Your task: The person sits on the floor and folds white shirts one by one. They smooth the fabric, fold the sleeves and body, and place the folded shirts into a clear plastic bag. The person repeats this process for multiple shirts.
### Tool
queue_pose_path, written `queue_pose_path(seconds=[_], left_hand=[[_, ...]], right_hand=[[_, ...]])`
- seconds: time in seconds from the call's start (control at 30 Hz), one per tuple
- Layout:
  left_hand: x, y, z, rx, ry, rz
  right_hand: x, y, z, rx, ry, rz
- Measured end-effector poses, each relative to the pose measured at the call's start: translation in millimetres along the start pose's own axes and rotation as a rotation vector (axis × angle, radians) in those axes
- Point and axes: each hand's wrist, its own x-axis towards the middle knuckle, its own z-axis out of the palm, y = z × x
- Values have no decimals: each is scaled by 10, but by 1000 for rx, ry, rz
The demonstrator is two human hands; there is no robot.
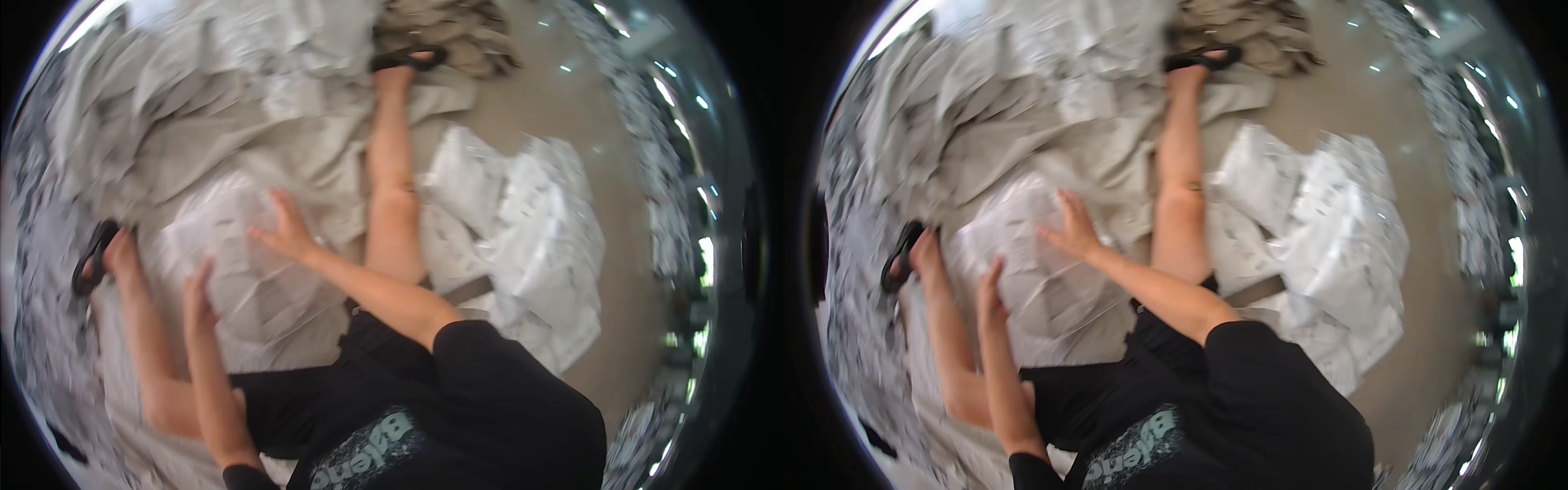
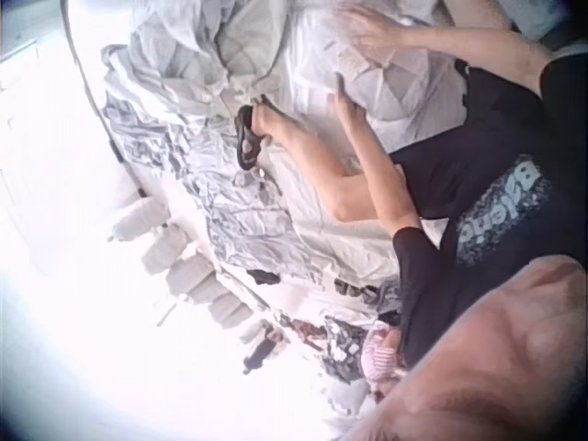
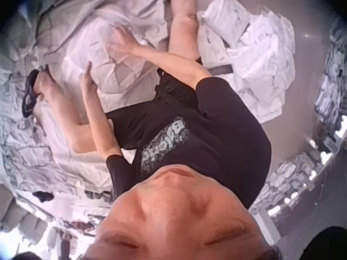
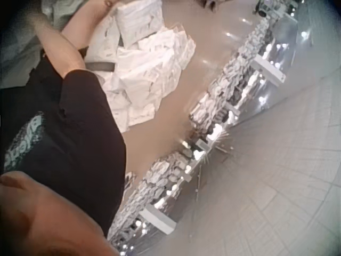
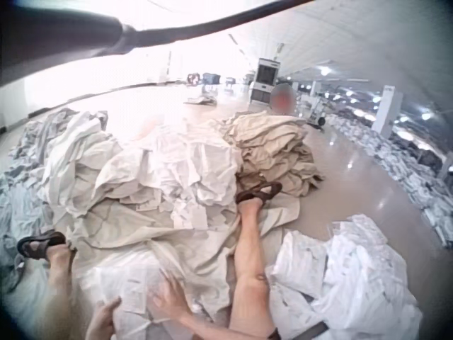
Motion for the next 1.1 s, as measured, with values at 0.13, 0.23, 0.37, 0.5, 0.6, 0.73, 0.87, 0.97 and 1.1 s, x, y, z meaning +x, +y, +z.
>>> queue_pose_path(seconds=[0.13, 0.23, 0.37, 0.5, 0.6, 0.73, 0.87, 0.97, 1.1], left_hand=[[-195, 406, -227, -140, -224, 137], [-123, 591, 41, -88, -222, 129], [221, 622, 423, 309, -270, 132], [391, 542, 250, 515, -276, 49], [479, 446, -87, 503, -198, -37], [516, 485, -200, 476, -47, -37], [463, 381, -364, 413, 11, 16], [426, 183, -161, 391, -88, 12], [77, -56, -217, 393, -114, -11]], right_hand=[[-77, -592, -884, 622, -563, 528], [-306, -808, -1296, 909, -513, 472], [-484, -1370, -2205, 607, 78, 476], [-930, -808, -2943, 678, 882, 385], [-955, -1358, -3253, 932, 1007, -29], [-663, -885, -2952, 886, 528, 90], [1049, -55, -2328, 1124, 343, 355], [2498, 1035, -2392, 1043, 442, 399], [3713, 1236, -2176, 876, 437, 688]])
